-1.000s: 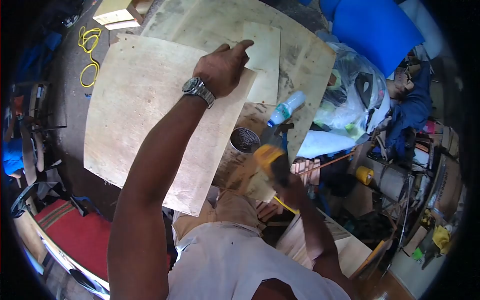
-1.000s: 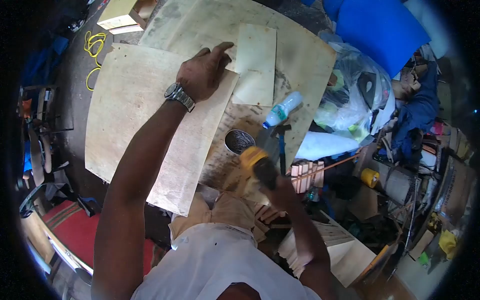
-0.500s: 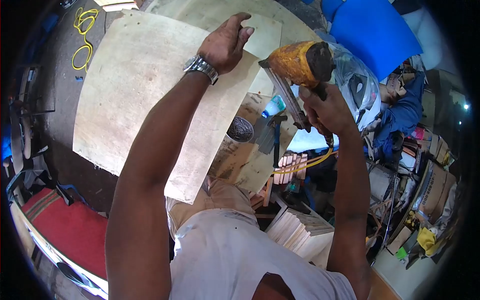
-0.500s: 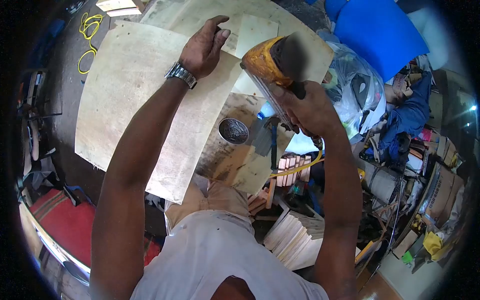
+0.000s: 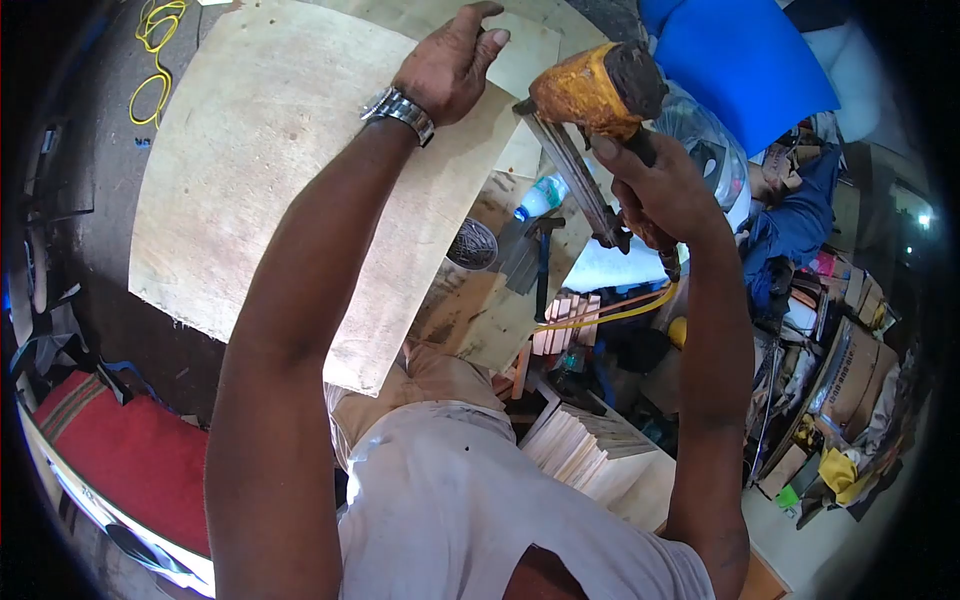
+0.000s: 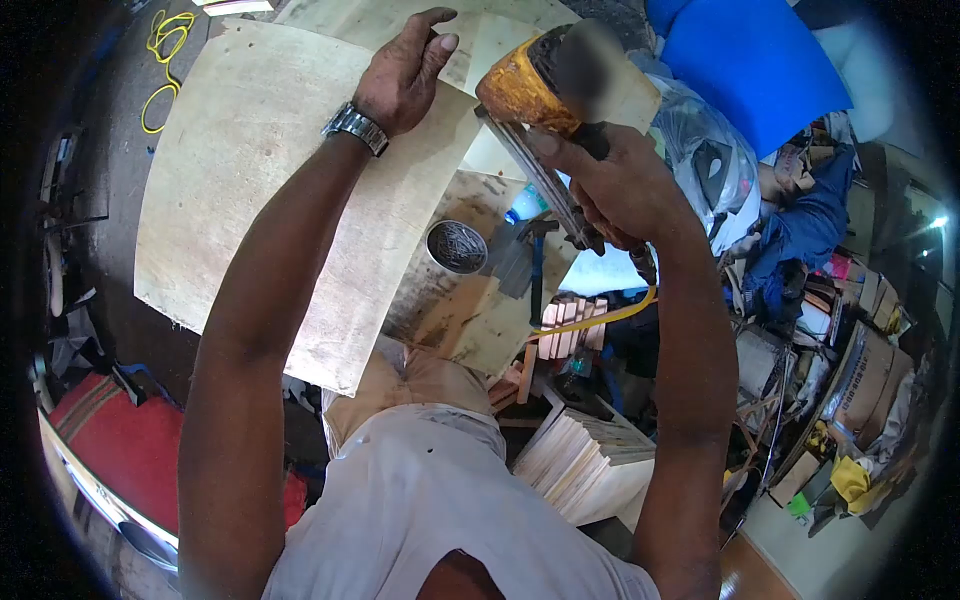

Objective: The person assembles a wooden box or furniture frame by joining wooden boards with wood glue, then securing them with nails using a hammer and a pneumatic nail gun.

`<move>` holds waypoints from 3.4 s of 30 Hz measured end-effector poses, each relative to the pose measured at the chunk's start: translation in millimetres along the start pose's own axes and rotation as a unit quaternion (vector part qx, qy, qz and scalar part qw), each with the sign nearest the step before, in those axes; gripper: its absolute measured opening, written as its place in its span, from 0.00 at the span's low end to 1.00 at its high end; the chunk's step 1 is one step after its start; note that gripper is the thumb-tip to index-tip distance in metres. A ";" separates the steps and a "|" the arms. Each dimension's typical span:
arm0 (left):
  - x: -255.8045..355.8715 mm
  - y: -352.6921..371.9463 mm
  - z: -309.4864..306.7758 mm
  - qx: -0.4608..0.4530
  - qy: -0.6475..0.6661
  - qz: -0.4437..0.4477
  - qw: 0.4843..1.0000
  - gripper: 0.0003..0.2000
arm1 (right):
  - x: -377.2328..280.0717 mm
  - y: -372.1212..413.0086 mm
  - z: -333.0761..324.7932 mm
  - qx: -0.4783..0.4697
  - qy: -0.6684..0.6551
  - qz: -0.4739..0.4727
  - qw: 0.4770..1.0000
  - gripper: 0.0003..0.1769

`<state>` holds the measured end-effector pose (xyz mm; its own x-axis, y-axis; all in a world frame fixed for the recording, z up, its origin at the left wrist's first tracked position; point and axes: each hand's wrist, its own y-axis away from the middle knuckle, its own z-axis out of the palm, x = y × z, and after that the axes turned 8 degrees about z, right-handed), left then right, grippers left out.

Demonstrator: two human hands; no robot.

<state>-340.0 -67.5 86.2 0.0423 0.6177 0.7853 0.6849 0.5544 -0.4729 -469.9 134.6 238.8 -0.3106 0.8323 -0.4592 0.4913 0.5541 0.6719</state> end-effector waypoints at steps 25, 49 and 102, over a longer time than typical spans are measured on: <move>7.0 -3.0 -9.0 0.000 0.062 -0.076 0.995 0.21 | -7.2 21.6 11.7 -0.055 -0.032 0.036 0.997 0.26; -57.5 50.5 -253.2 -0.034 -0.481 -0.184 0.857 0.40 | 324.5 82.0 406.0 0.252 -0.056 0.062 0.964 0.30; -90.1 366.9 -315.1 0.201 0.238 -0.438 0.843 0.08 | 177.1 -116.9 291.6 0.428 0.093 -0.084 0.895 0.17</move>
<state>136.7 -95.5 -32.2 0.0011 -0.3678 0.9299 0.3075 0.8850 0.3497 -345.1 212.3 -90.5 -0.5299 0.7711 -0.3530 0.8435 0.5224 -0.1250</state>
